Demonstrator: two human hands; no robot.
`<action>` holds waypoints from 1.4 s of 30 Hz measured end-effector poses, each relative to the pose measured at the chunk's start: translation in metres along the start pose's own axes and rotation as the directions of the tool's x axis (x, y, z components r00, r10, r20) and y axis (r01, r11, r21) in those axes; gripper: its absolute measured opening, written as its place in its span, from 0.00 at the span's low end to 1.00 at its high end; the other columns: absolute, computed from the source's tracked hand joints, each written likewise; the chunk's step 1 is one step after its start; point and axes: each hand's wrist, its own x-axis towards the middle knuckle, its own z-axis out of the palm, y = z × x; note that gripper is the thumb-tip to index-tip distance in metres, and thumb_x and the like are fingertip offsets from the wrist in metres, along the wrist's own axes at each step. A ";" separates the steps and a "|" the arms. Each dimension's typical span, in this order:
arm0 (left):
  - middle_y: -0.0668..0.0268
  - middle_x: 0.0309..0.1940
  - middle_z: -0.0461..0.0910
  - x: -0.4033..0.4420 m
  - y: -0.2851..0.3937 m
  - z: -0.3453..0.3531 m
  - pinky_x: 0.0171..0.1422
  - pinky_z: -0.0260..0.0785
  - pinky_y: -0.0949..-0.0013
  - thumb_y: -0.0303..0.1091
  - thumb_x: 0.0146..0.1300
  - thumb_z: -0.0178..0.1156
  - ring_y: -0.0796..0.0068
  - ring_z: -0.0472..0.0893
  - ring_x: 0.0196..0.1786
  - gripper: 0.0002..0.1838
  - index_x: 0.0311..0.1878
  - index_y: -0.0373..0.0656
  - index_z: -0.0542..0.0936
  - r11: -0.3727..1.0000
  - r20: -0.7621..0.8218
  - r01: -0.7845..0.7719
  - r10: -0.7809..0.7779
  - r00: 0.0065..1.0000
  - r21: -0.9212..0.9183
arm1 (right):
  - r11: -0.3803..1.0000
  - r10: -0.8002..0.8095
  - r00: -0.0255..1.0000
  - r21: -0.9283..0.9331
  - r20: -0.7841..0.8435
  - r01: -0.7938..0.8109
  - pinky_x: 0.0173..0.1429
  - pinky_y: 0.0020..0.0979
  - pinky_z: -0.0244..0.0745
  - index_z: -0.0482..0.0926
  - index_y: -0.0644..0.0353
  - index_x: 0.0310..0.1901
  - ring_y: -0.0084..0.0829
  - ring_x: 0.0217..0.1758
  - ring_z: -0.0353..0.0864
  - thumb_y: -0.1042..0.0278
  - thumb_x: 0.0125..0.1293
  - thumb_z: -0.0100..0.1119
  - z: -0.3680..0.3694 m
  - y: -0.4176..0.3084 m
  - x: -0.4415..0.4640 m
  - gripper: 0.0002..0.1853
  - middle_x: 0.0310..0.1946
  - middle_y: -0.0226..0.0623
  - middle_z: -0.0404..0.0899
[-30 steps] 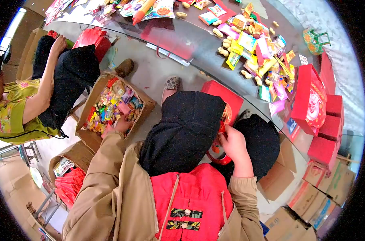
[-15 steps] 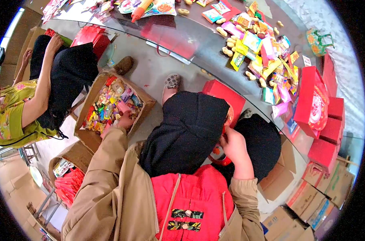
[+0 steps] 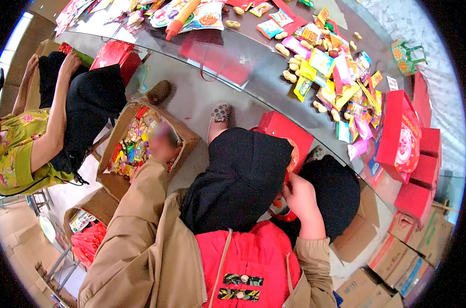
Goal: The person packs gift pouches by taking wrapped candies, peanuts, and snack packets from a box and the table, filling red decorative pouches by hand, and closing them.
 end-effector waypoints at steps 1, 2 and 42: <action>0.39 0.66 0.64 0.004 0.004 0.003 0.72 0.64 0.50 0.51 0.45 0.77 0.39 0.69 0.66 0.56 0.77 0.47 0.60 0.999 0.047 0.017 -0.019 0.999 0.041 | 1.000 -0.001 1.000 0.006 -0.004 0.001 0.45 0.49 0.76 0.78 0.64 0.41 0.58 0.43 0.81 0.75 0.59 0.62 0.001 0.001 -0.001 0.09 0.35 0.56 0.80; 0.38 0.66 0.65 0.008 0.005 0.006 0.71 0.65 0.50 0.52 0.46 0.75 0.39 0.70 0.66 0.56 0.78 0.49 0.59 0.996 0.093 0.034 -0.041 0.995 0.083 | 1.000 -0.001 1.000 0.014 -0.006 0.001 0.44 0.48 0.76 0.78 0.64 0.41 0.58 0.42 0.81 0.75 0.59 0.62 0.002 0.003 -0.002 0.09 0.35 0.56 0.80; 0.39 0.61 0.72 0.002 0.021 0.013 0.62 0.72 0.43 0.60 0.72 0.46 0.37 0.75 0.61 0.29 0.69 0.56 0.67 0.974 0.302 0.132 -0.185 0.935 0.186 | 0.998 -0.065 0.998 0.027 0.021 0.064 0.46 0.47 0.78 0.80 0.61 0.47 0.57 0.42 0.82 0.80 0.54 0.59 0.001 -0.004 0.001 0.16 0.36 0.55 0.81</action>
